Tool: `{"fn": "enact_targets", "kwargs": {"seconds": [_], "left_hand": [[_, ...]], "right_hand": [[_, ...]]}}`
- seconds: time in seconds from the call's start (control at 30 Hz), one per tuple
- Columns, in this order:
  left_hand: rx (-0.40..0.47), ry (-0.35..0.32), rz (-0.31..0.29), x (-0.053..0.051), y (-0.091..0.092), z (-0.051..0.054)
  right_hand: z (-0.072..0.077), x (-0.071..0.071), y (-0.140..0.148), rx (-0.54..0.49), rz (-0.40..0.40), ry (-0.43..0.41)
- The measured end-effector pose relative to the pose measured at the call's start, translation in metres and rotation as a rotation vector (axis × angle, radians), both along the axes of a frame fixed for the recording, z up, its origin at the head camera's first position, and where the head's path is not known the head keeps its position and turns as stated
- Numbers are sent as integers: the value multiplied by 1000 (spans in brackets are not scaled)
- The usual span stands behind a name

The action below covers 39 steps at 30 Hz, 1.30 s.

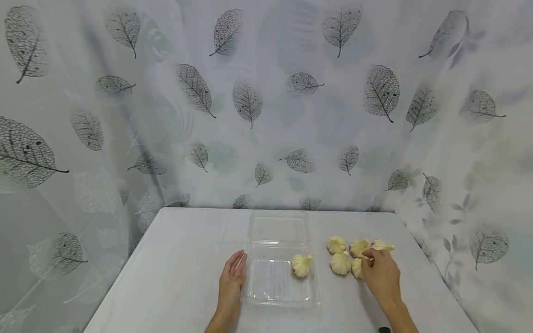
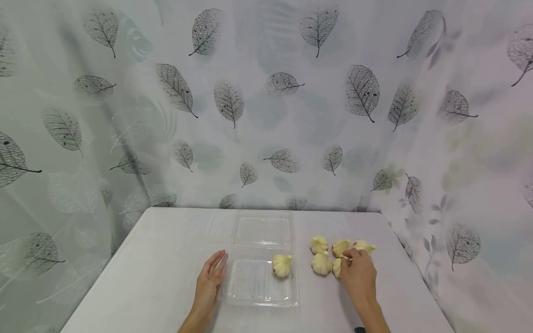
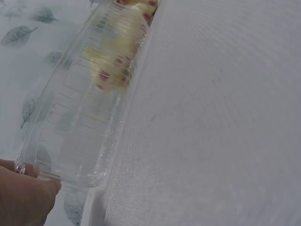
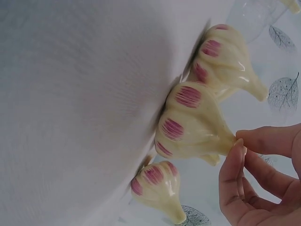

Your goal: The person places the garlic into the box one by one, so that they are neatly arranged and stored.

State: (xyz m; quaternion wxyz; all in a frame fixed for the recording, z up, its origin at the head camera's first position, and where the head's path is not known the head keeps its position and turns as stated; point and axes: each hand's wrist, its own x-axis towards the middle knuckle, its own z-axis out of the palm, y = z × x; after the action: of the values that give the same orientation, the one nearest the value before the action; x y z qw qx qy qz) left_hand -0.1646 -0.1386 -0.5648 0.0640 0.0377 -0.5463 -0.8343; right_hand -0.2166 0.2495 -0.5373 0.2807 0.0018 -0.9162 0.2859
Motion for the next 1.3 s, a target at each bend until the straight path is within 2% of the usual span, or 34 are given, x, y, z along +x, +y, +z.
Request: {"fn": "enact_targets", "kwargs": {"seconds": [0.23,0.53,0.87,1.3], "left_hand": [[4,-1,7,0,1,0],[-26,6,0,0,0,0],[-18,5,8,-1,-1,-2],[-20,2,8,-2,0,-2]], "right_hand": [[1,1,2,8,13,-18],[8,4,4,11,-14,-17],[21,10,1,2,-13,-6],[41,19,-7,-23,-3,62]]}}
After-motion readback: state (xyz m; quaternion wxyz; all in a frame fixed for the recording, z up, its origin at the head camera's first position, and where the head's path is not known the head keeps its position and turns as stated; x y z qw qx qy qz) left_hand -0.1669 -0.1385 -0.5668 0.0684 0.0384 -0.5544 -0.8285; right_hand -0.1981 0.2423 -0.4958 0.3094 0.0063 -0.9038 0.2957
